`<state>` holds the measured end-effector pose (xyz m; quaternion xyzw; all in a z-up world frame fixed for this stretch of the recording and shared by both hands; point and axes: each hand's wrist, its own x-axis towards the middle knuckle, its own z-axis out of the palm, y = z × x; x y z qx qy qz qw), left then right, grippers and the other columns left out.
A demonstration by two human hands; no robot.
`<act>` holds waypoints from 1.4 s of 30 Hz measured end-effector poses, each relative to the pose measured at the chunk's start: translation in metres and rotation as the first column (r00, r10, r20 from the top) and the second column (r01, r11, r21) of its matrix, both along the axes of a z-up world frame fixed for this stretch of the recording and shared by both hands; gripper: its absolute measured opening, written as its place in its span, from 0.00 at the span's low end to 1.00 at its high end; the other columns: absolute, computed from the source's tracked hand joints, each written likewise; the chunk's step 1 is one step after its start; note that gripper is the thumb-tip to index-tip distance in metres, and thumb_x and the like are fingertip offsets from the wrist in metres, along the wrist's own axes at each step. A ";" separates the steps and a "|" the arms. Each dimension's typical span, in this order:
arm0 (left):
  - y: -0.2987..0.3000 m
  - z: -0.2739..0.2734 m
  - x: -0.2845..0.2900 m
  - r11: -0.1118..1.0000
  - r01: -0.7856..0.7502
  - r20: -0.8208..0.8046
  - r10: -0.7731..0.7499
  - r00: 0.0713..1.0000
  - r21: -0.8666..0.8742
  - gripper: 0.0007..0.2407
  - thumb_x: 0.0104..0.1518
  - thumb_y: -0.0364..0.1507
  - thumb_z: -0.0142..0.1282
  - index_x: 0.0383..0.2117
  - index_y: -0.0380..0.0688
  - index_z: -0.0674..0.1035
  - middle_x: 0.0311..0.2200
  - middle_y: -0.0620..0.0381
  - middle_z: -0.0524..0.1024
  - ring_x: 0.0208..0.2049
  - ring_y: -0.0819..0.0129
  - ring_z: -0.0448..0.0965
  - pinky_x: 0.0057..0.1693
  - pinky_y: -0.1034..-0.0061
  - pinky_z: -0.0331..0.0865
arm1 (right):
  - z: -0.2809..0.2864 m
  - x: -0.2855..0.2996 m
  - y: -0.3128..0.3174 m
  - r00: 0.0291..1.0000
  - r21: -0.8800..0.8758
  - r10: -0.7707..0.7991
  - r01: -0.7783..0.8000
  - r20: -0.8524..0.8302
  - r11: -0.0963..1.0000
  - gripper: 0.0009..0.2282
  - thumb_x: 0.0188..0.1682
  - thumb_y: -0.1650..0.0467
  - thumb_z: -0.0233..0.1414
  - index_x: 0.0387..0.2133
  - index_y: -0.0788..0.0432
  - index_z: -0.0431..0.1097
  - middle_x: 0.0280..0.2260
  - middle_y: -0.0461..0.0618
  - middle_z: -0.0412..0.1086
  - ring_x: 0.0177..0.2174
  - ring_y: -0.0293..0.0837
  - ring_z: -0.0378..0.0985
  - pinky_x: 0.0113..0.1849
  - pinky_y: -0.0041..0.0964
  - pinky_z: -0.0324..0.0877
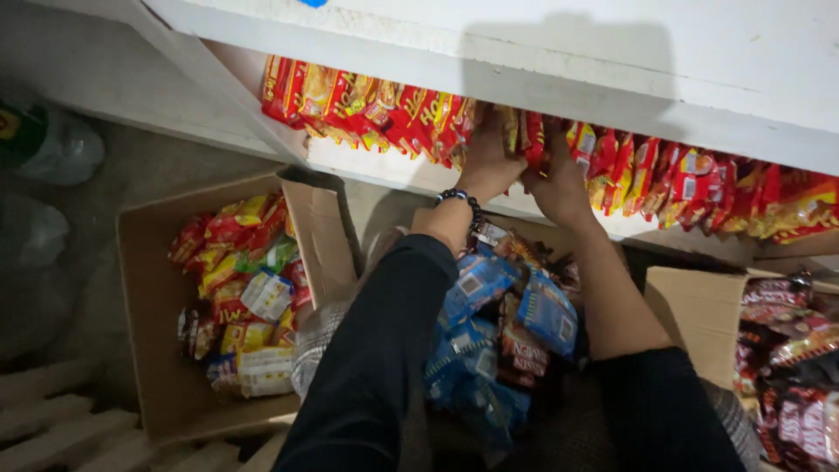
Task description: Taking packets of instant noodles from boxes and placing them onto grocery store shelves.
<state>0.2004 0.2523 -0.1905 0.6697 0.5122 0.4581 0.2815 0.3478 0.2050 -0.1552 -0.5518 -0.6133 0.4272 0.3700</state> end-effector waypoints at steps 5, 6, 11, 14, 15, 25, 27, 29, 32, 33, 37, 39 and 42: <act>0.023 -0.010 -0.007 0.996 -0.093 -0.083 0.091 0.992 -0.011 0.32 0.42 0.27 0.64 0.59 0.34 0.67 0.56 0.33 0.69 0.59 0.37 0.67 0.63 0.56 0.64 | -0.020 0.001 0.034 0.975 0.385 0.009 -0.097 0.224 0.918 0.36 0.47 0.77 0.60 0.69 0.61 0.49 0.54 0.63 0.70 0.45 0.52 0.78 0.42 0.44 0.75; 0.023 -0.005 -0.011 0.992 -0.061 -0.064 0.055 0.996 -0.106 0.29 0.46 0.27 0.62 0.60 0.37 0.69 0.58 0.34 0.69 0.61 0.38 0.67 0.64 0.58 0.65 | -0.030 0.004 0.042 0.963 0.376 -0.012 -0.094 0.270 0.922 0.32 0.51 0.74 0.61 0.68 0.58 0.54 0.51 0.62 0.73 0.43 0.52 0.80 0.43 0.45 0.75; 0.037 -0.036 -0.005 0.994 -0.015 -0.246 0.043 0.968 0.113 0.28 0.48 0.25 0.60 0.60 0.34 0.68 0.60 0.32 0.67 0.64 0.37 0.63 0.68 0.57 0.61 | -0.065 -0.001 0.053 0.947 0.261 -0.103 0.022 0.303 0.965 0.31 0.50 0.71 0.61 0.67 0.57 0.54 0.45 0.65 0.75 0.40 0.60 0.80 0.39 0.50 0.75; 0.036 -0.050 0.002 0.983 0.006 -0.410 0.071 0.909 0.182 0.25 0.52 0.23 0.54 0.60 0.34 0.69 0.61 0.31 0.67 0.64 0.39 0.63 0.67 0.59 0.62 | -0.068 -0.011 0.047 0.928 0.249 -0.161 0.078 0.335 0.965 0.34 0.49 0.71 0.59 0.68 0.58 0.49 0.42 0.68 0.74 0.38 0.64 0.78 0.35 0.55 0.73; 0.036 -0.058 0.006 0.982 0.009 -0.482 0.085 0.872 0.191 0.20 0.60 0.24 0.51 0.61 0.35 0.70 0.62 0.31 0.67 0.64 0.41 0.65 0.65 0.60 0.64 | -0.065 -0.015 0.042 0.915 0.143 -0.174 0.130 0.365 0.981 0.34 0.49 0.71 0.57 0.69 0.57 0.47 0.38 0.66 0.75 0.36 0.65 0.78 0.35 0.58 0.72; 0.024 -0.026 0.004 0.962 -0.059 -0.862 0.264 0.433 0.265 0.18 0.57 0.32 0.50 0.54 0.41 0.74 0.52 0.49 0.75 0.55 0.52 0.71 0.60 0.58 0.63 | -0.092 -0.025 0.043 0.632 0.502 -0.374 -0.027 0.678 0.865 0.30 0.52 0.71 0.56 0.67 0.65 0.51 0.55 0.68 0.65 0.52 0.70 0.69 0.48 0.59 0.72; 0.025 -0.021 0.001 0.978 -0.053 -0.831 0.199 0.520 0.201 0.19 0.58 0.32 0.49 0.57 0.42 0.73 0.56 0.48 0.74 0.59 0.54 0.69 0.63 0.59 0.63 | -0.068 -0.029 0.043 0.786 0.314 -0.210 0.022 0.581 0.949 0.30 0.54 0.72 0.53 0.69 0.64 0.49 0.60 0.70 0.62 0.52 0.69 0.68 0.46 0.59 0.70; 0.031 -0.028 0.001 0.961 -0.043 -0.697 0.229 0.679 0.274 0.19 0.57 0.33 0.50 0.54 0.43 0.74 0.55 0.45 0.74 0.57 0.51 0.71 0.57 0.57 0.64 | -0.059 -0.021 0.044 0.848 0.195 -0.146 0.051 0.510 0.979 0.33 0.51 0.72 0.52 0.70 0.63 0.45 0.59 0.68 0.63 0.51 0.68 0.69 0.48 0.58 0.70; -0.009 0.066 -0.041 0.998 0.063 -0.683 -0.065 0.728 -0.028 0.18 0.60 0.39 0.51 0.52 0.44 0.76 0.53 0.43 0.77 0.55 0.49 0.75 0.56 0.56 0.68 | -0.058 -0.008 0.045 0.869 0.356 -0.140 -0.044 0.474 0.933 0.37 0.44 0.74 0.53 0.69 0.68 0.44 0.60 0.76 0.58 0.53 0.72 0.64 0.50 0.59 0.67; -0.027 0.115 -0.048 0.904 0.124 -0.689 -0.394 0.608 -0.408 0.19 0.64 0.44 0.51 0.51 0.44 0.78 0.51 0.44 0.78 0.56 0.50 0.77 0.60 0.58 0.71 | -0.059 -0.004 0.047 0.846 0.608 -0.209 -0.159 0.489 0.778 0.37 0.42 0.76 0.56 0.67 0.73 0.47 0.60 0.87 0.52 0.55 0.76 0.59 0.50 0.60 0.66; -0.087 0.141 -0.138 0.924 0.185 -0.492 -0.338 0.802 -0.334 0.23 0.57 0.44 0.57 0.53 0.42 0.75 0.47 0.42 0.78 0.50 0.44 0.78 0.54 0.56 0.70 | 0.017 -0.041 0.007 0.792 0.639 -0.258 -0.205 0.553 0.741 0.31 0.45 0.76 0.56 0.65 0.69 0.56 0.58 0.72 0.64 0.57 0.70 0.63 0.55 0.61 0.65; -0.137 0.134 -0.200 0.992 0.115 -0.148 -0.107 0.983 0.045 0.24 0.63 0.39 0.58 0.60 0.36 0.72 0.54 0.40 0.77 0.56 0.46 0.78 0.59 0.62 0.71 | 0.044 -0.068 -0.016 0.851 0.582 -0.201 -0.142 0.485 0.800 0.20 0.55 0.77 0.52 0.61 0.65 0.65 0.56 0.68 0.68 0.55 0.67 0.67 0.56 0.58 0.66; -0.222 0.125 -0.278 0.956 -0.244 0.018 0.250 0.968 -0.164 0.22 0.60 0.37 0.59 0.58 0.39 0.75 0.52 0.46 0.81 0.49 0.59 0.82 0.54 0.67 0.75 | 0.063 -0.117 -0.042 0.836 0.306 0.028 -0.232 0.548 0.923 0.09 0.58 0.73 0.52 0.49 0.64 0.69 0.44 0.64 0.72 0.45 0.62 0.76 0.48 0.52 0.72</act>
